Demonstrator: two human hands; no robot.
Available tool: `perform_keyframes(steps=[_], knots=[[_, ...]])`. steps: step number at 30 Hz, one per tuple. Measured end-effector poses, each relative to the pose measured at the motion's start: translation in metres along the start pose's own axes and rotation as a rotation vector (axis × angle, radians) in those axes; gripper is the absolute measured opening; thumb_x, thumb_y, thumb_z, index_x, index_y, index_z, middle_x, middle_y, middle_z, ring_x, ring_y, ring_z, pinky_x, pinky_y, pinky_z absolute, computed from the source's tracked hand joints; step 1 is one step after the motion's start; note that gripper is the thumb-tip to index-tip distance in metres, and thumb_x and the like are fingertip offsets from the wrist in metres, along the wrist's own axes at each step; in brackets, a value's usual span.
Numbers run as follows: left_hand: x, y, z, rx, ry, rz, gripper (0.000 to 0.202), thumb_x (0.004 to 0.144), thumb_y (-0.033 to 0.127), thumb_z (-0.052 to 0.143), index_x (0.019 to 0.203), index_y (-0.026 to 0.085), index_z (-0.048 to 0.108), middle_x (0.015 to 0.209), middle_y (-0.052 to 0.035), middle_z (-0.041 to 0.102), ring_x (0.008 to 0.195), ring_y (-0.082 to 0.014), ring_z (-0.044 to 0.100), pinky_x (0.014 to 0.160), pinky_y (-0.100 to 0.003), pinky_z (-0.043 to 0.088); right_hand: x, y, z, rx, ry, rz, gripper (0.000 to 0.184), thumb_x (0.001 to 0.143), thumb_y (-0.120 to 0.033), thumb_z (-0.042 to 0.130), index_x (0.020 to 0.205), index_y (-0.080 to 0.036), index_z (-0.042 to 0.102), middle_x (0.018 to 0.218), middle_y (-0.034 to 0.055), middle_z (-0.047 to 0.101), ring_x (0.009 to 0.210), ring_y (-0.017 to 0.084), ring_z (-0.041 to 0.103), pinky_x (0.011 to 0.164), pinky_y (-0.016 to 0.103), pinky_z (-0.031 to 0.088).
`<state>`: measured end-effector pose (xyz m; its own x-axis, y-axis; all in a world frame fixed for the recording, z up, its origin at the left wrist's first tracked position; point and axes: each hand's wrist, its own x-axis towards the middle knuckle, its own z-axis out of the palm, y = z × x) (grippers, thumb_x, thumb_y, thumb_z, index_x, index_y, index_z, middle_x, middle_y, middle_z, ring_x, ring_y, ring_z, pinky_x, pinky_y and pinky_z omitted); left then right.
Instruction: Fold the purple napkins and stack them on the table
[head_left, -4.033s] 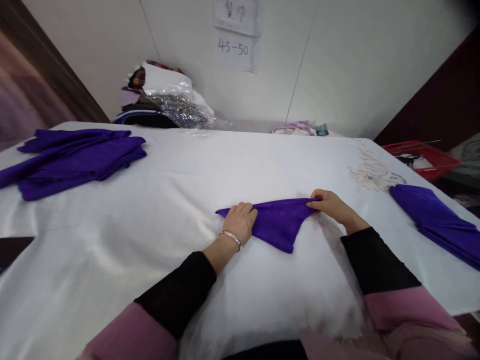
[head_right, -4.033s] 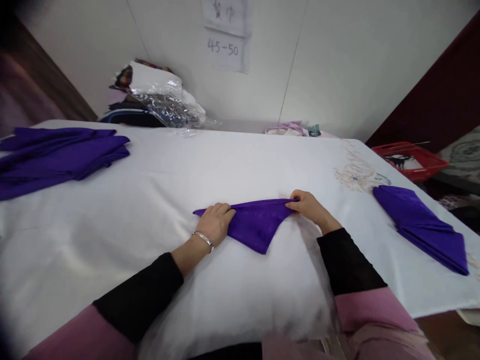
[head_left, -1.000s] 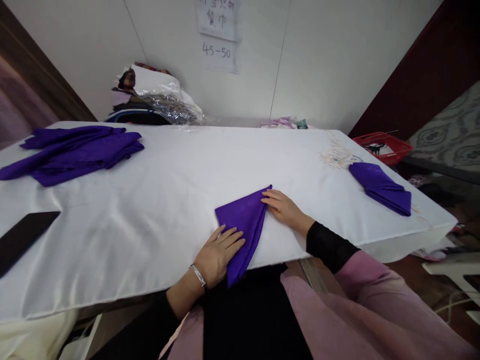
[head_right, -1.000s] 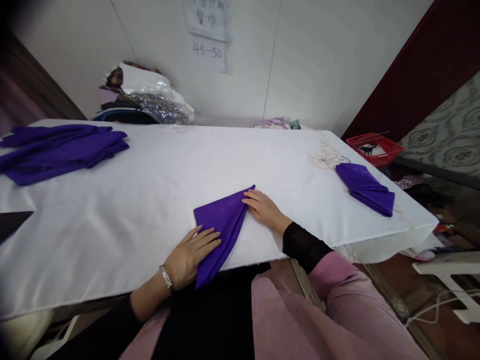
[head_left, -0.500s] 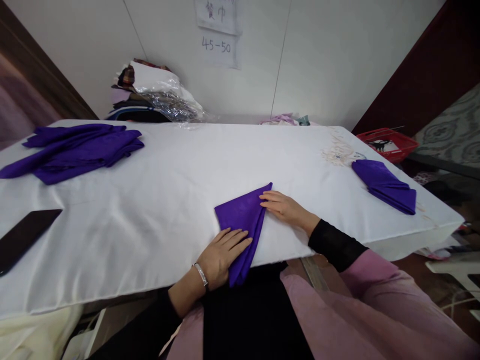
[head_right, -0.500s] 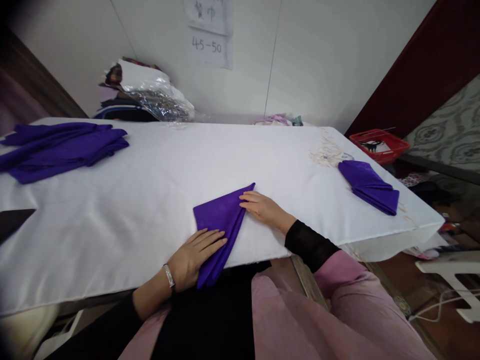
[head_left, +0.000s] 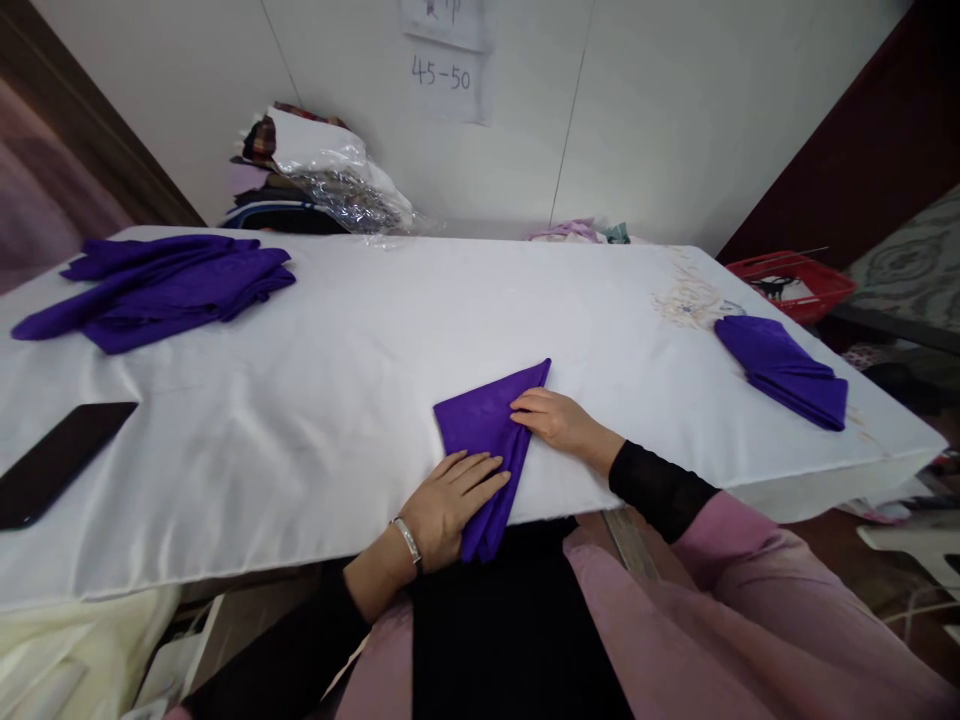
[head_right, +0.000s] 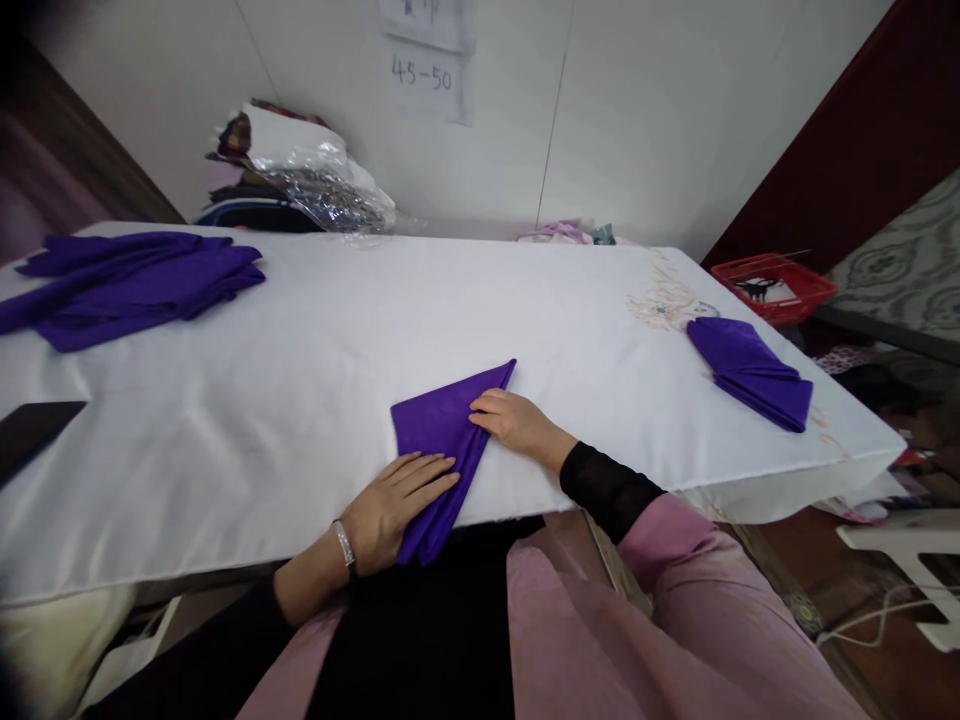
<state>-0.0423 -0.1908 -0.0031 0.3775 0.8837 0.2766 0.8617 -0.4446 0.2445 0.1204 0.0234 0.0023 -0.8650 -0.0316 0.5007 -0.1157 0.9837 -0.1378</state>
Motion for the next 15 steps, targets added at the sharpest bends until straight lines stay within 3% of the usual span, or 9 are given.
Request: perform_keyframes(steps=[6, 11, 15], knots=[[0.000, 0.000, 0.000, -0.019, 0.001, 0.011, 0.061, 0.075, 0.024, 0.053, 0.134, 0.018, 0.041, 0.138, -0.0135, 0.046, 0.126, -0.0281, 0.042, 0.103, -0.050, 0.033, 0.000, -0.004, 0.001, 0.031, 0.012, 0.005, 0.027, 0.091, -0.013, 0.041, 0.098, -0.014, 0.067, 0.096, 0.0126, 0.066, 0.096, 0.022, 0.058, 0.082, 0.041, 0.054], [-0.001, 0.001, 0.002, -0.023, 0.000, 0.011, 0.057, 0.075, 0.024, 0.053, 0.132, 0.020, 0.044, 0.139, -0.0130, 0.046, 0.126, -0.0280, 0.042, 0.103, -0.051, 0.033, -0.005, -0.011, -0.022, 0.169, -0.070, 0.049, 0.040, 0.086, -0.008, 0.039, 0.121, -0.017, 0.057, 0.119, 0.0130, 0.059, 0.114, 0.023, 0.050, 0.092, 0.046, 0.048], [-0.001, 0.001, 0.003, -0.032, 0.000, 0.014, 0.058, 0.075, 0.024, 0.053, 0.132, 0.021, 0.044, 0.139, -0.0129, 0.045, 0.126, -0.0281, 0.042, 0.103, -0.051, 0.034, -0.002, -0.014, -0.034, 0.203, -0.041, 0.116, 0.034, 0.090, -0.012, 0.040, 0.117, -0.020, 0.059, 0.115, 0.0104, 0.060, 0.109, 0.021, 0.053, 0.090, 0.044, 0.050]])
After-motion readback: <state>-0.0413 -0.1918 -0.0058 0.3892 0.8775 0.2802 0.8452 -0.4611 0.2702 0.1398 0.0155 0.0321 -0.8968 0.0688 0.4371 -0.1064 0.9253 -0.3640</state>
